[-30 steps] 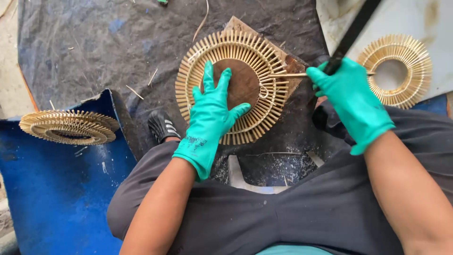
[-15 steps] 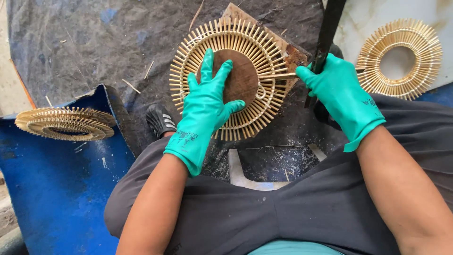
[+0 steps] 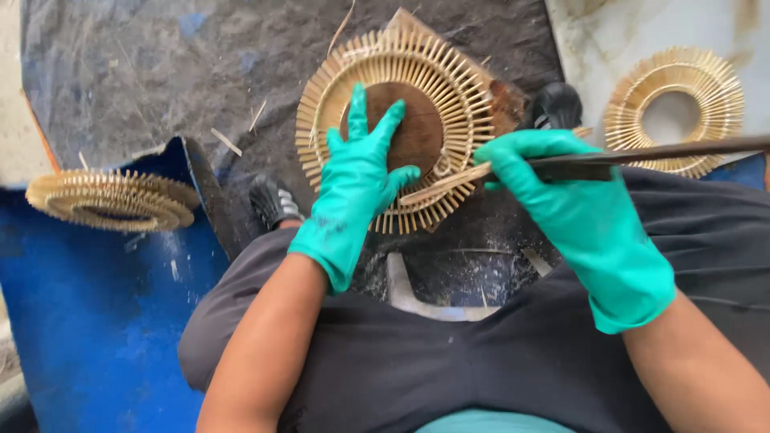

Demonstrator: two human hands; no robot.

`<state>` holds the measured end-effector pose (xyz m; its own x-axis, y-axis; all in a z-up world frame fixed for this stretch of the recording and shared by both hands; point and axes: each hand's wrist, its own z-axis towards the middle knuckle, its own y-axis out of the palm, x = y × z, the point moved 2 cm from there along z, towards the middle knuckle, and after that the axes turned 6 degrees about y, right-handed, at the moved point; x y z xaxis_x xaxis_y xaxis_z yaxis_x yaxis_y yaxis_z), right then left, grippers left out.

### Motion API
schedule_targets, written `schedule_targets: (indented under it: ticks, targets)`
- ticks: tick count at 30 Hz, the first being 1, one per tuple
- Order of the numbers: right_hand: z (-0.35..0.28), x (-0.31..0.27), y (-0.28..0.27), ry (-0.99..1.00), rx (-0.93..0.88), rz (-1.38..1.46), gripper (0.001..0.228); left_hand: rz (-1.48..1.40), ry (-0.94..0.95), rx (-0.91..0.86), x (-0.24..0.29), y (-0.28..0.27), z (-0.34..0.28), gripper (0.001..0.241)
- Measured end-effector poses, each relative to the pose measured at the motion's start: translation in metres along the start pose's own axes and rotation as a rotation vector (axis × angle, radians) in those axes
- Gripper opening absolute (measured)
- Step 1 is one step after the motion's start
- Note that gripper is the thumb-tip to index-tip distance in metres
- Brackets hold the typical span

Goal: Assembling and trimming bamboo slats into a circular decorative object, likely a lampshade or basket.

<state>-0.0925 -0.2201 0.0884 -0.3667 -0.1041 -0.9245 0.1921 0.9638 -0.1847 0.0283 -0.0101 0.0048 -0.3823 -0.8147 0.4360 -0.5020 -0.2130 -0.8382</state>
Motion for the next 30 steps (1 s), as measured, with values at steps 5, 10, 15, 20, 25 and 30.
schedule_targets:
  ticks: [5,10,15,20,25,30]
  targets:
    - [0.005,0.008,-0.007,-0.063,0.046,-0.059,0.014,-0.019,0.133,0.066,-0.012,0.005,0.007,0.099]
    - [0.002,0.009,-0.008,-0.072,0.074,0.083,0.015,-0.030,0.235,0.020,-0.012,0.010,0.001,0.097]
    - [0.004,0.009,-0.009,0.019,0.102,0.181,0.015,-0.044,0.151,0.058,0.000,0.003,0.003,0.082]
    - [0.018,-0.009,-0.032,0.223,0.212,-0.091,0.019,0.021,0.213,0.053,0.000,-0.001,0.004,0.079]
    - [0.060,0.076,-0.053,0.407,0.313,-0.247,0.026,-0.053,-0.001,-0.027,0.012,-0.006,0.000,0.090]
    - [0.073,0.114,-0.037,0.377,0.230,-0.252,0.027,0.044,0.068,-0.015,0.002,0.003,0.003,0.095]
